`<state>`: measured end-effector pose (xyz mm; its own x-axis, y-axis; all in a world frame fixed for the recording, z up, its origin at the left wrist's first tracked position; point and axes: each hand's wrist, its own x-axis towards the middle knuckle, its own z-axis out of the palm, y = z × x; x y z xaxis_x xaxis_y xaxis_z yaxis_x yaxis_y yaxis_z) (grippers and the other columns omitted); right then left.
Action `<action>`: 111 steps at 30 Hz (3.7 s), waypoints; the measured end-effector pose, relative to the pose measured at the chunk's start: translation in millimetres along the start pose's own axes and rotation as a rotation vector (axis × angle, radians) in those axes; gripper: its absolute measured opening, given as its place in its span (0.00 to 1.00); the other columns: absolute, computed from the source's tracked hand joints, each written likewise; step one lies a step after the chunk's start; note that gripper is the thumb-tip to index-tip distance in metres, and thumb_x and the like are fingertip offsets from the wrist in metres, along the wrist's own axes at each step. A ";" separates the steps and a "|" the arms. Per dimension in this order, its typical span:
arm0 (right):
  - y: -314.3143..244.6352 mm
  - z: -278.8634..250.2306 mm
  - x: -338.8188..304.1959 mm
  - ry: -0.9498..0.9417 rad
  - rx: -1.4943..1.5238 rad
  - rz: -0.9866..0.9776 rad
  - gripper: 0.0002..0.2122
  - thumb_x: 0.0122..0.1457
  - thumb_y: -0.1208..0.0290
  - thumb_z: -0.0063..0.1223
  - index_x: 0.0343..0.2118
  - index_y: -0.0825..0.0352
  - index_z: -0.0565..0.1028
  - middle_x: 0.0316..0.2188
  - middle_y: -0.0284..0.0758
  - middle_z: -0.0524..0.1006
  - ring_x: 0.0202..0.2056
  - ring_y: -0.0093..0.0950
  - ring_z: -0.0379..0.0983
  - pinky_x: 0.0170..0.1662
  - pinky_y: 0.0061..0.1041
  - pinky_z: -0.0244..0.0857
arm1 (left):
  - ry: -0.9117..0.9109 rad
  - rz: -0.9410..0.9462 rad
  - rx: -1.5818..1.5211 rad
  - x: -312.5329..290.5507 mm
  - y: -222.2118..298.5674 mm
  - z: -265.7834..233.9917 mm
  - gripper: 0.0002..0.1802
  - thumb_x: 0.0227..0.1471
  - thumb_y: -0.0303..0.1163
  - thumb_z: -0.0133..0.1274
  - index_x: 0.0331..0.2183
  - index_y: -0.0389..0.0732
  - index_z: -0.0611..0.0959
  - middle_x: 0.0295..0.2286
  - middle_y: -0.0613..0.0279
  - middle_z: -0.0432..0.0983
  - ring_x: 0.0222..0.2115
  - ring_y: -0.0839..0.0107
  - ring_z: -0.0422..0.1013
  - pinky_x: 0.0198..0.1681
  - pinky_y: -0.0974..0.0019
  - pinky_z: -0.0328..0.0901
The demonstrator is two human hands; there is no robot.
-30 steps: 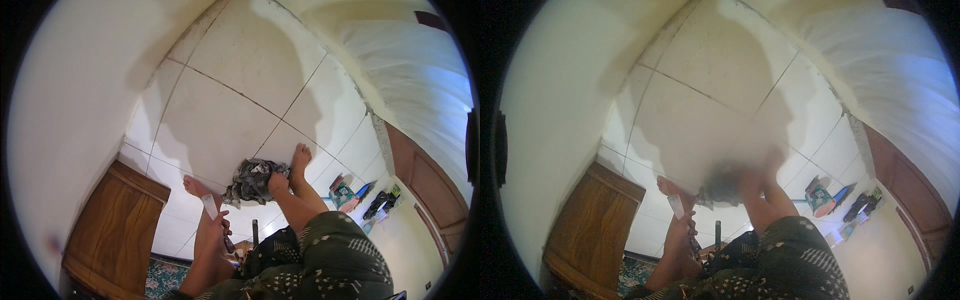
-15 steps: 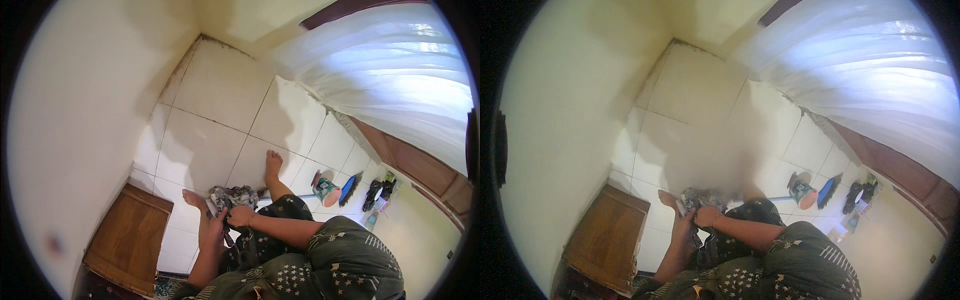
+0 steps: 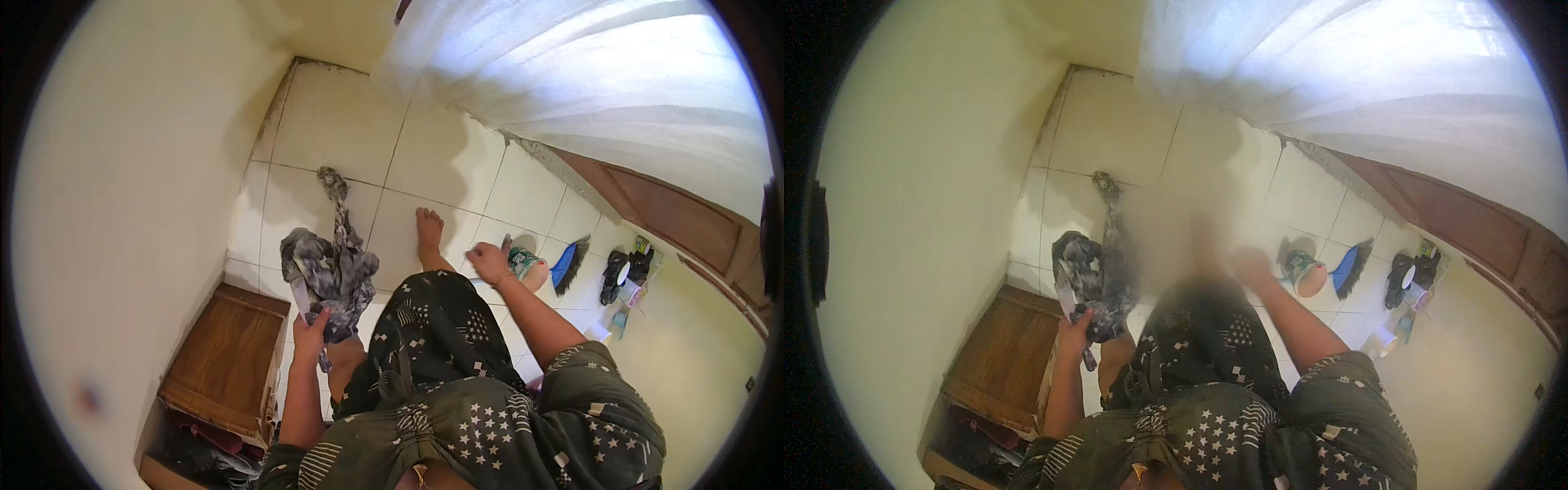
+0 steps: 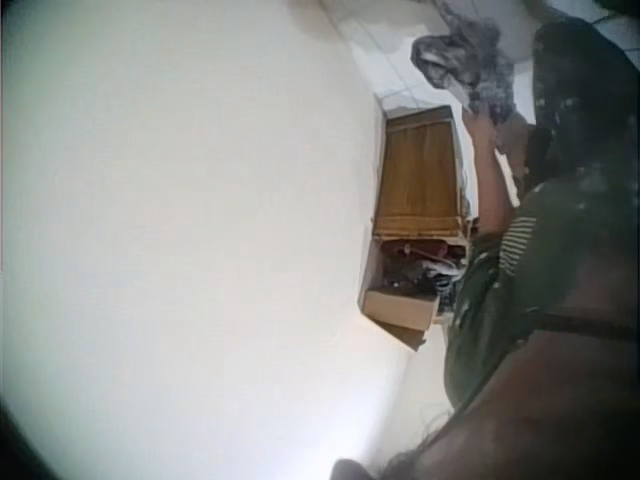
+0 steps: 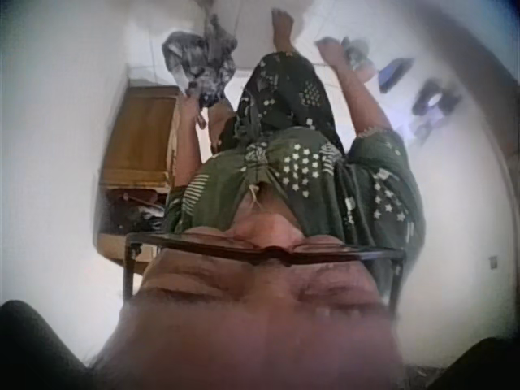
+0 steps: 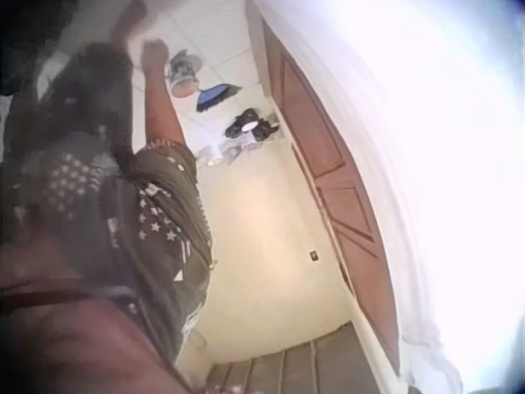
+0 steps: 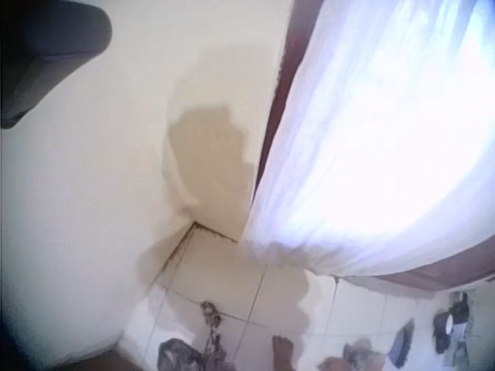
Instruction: The person cleans the floor by first scraping the grout lines between tiles with a small scraper, then using a piece of cloth to wipe the surface, and finally sweeping the area with a broom.
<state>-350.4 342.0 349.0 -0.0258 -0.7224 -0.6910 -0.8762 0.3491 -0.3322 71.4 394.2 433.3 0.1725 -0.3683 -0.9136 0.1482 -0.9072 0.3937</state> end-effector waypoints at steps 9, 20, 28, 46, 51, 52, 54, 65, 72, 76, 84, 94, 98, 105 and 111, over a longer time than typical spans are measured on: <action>119.4 55.0 -94.8 -0.042 -0.126 0.283 0.12 0.46 0.66 0.45 0.18 0.71 0.72 0.19 0.44 0.73 0.19 0.36 0.69 0.28 0.33 0.65 | 0.090 0.008 0.129 -12.5 -3.9 -50.3 0.25 0.45 0.33 0.55 0.43 0.30 0.68 0.36 0.53 0.70 0.33 0.66 0.69 0.36 0.66 0.64; 230.2 272.4 -28.1 -0.081 -0.021 0.204 0.14 0.50 0.64 0.43 0.23 0.74 0.69 0.19 0.43 0.72 0.16 0.34 0.70 0.18 0.32 0.66 | 0.228 -0.275 0.353 34.8 -48.9 -35.3 0.19 0.46 0.32 0.54 0.39 0.33 0.72 0.32 0.59 0.72 0.31 0.72 0.68 0.36 0.70 0.63; 270.5 365.3 11.4 -0.106 0.342 0.768 0.18 0.51 0.59 0.45 0.35 0.72 0.70 0.30 0.41 0.74 0.29 0.35 0.73 0.22 0.37 0.69 | 0.043 0.040 0.523 89.0 -71.6 1.3 0.14 0.45 0.30 0.55 0.35 0.32 0.74 0.28 0.62 0.73 0.28 0.76 0.68 0.33 0.72 0.63; 292.8 249.4 -264.6 0.793 0.734 1.676 0.24 0.48 0.53 0.50 0.25 0.78 0.73 0.21 0.44 0.75 0.24 0.37 0.70 0.28 0.38 0.63 | 0.069 0.164 0.991 62.8 -52.3 -12.4 0.23 0.40 0.38 0.58 0.37 0.33 0.74 0.31 0.49 0.74 0.35 0.60 0.71 0.40 0.62 0.63; 218.0 116.3 -341.3 0.742 0.517 1.568 0.26 0.49 0.51 0.50 0.21 0.79 0.73 0.20 0.49 0.74 0.24 0.41 0.70 0.29 0.39 0.62 | 0.086 0.314 0.936 25.9 -53.7 -33.7 0.24 0.39 0.38 0.58 0.37 0.33 0.74 0.32 0.47 0.74 0.35 0.56 0.71 0.40 0.61 0.63; 224.4 122.9 -378.9 0.701 0.440 1.551 0.26 0.49 0.51 0.49 0.22 0.79 0.73 0.21 0.50 0.74 0.24 0.42 0.70 0.29 0.40 0.62 | 0.087 0.368 0.923 19.9 -47.2 -30.8 0.23 0.39 0.38 0.58 0.37 0.33 0.74 0.32 0.47 0.74 0.35 0.56 0.71 0.40 0.61 0.63; 209.4 109.9 -414.5 0.707 0.352 1.513 0.26 0.50 0.52 0.48 0.24 0.80 0.72 0.23 0.52 0.74 0.25 0.44 0.71 0.30 0.40 0.62 | 0.098 0.427 0.905 -15.4 -17.8 -19.4 0.23 0.39 0.38 0.58 0.36 0.33 0.74 0.32 0.46 0.74 0.35 0.54 0.71 0.39 0.60 0.63; 105.5 -4.7 -596.8 0.475 -0.102 1.292 0.18 0.48 0.57 0.52 0.31 0.71 0.73 0.31 0.48 0.73 0.32 0.45 0.72 0.35 0.41 0.65 | 0.208 0.468 0.837 -61.9 -58.9 -62.9 0.28 0.37 0.43 0.57 0.36 0.30 0.73 0.32 0.41 0.73 0.36 0.49 0.70 0.40 0.57 0.63; 81.7 -69.7 -522.0 0.009 -0.421 0.785 0.25 0.53 0.49 0.40 0.34 0.72 0.73 0.37 0.50 0.73 0.34 0.48 0.71 0.40 0.42 0.64 | 0.316 0.447 0.839 -68.6 -56.1 -49.5 0.29 0.37 0.43 0.57 0.38 0.30 0.72 0.32 0.40 0.73 0.37 0.49 0.69 0.40 0.57 0.63; 74.2 -99.2 -434.7 -0.248 -0.289 0.450 0.29 0.52 0.45 0.37 0.29 0.74 0.75 0.27 0.51 0.74 0.32 0.48 0.71 0.39 0.39 0.64 | 0.346 0.486 0.748 -72.2 -68.4 -55.8 0.25 0.38 0.41 0.57 0.34 0.31 0.74 0.30 0.42 0.74 0.34 0.49 0.70 0.39 0.56 0.63; 103.1 -138.3 -294.6 -0.232 -0.156 0.070 0.23 0.51 0.56 0.50 0.43 0.71 0.69 0.35 0.49 0.74 0.30 0.42 0.73 0.35 0.35 0.65 | 0.509 0.601 0.561 -137.1 -47.8 -26.5 0.21 0.38 0.40 0.57 0.32 0.34 0.75 0.25 0.45 0.74 0.30 0.50 0.71 0.34 0.56 0.65; -61.7 -227.8 -198.1 -0.462 0.289 0.067 0.11 0.57 0.63 0.44 0.33 0.67 0.72 0.15 0.29 0.67 0.14 0.19 0.62 0.16 0.21 0.57 | 0.500 0.481 0.533 -244.4 -41.3 -39.5 0.18 0.38 0.36 0.57 0.32 0.35 0.76 0.25 0.47 0.74 0.28 0.51 0.72 0.32 0.59 0.65; -129.4 -150.5 -47.2 -0.535 0.389 -0.208 0.11 0.58 0.63 0.42 0.35 0.66 0.67 0.16 0.34 0.67 0.12 0.22 0.60 0.13 0.22 0.56 | 0.462 0.466 0.615 -234.6 -48.1 -39.6 0.20 0.38 0.39 0.58 0.32 0.35 0.75 0.25 0.47 0.74 0.27 0.51 0.72 0.32 0.59 0.65; -145.9 -73.6 46.3 -0.606 0.813 0.064 0.12 0.56 0.62 0.45 0.31 0.68 0.67 0.16 0.36 0.67 0.12 0.25 0.61 0.14 0.24 0.55 | 0.355 0.309 0.652 -228.2 -26.1 -30.7 0.24 0.37 0.43 0.58 0.34 0.35 0.75 0.24 0.47 0.74 0.27 0.52 0.72 0.32 0.58 0.65; -11.4 -130.0 -142.9 -0.358 0.298 0.160 0.11 0.56 0.65 0.43 0.31 0.70 0.70 0.15 0.34 0.68 0.12 0.26 0.64 0.15 0.27 0.58 | 0.289 0.251 0.624 -237.5 -61.2 -46.4 0.25 0.37 0.44 0.58 0.34 0.36 0.75 0.24 0.47 0.75 0.27 0.52 0.72 0.32 0.58 0.65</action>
<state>-399.3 363.6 535.0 0.0640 -0.4140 -0.9080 -0.6977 0.6320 -0.3374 66.5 546.5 630.9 0.3913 -0.5902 -0.7060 -0.4972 -0.7812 0.3775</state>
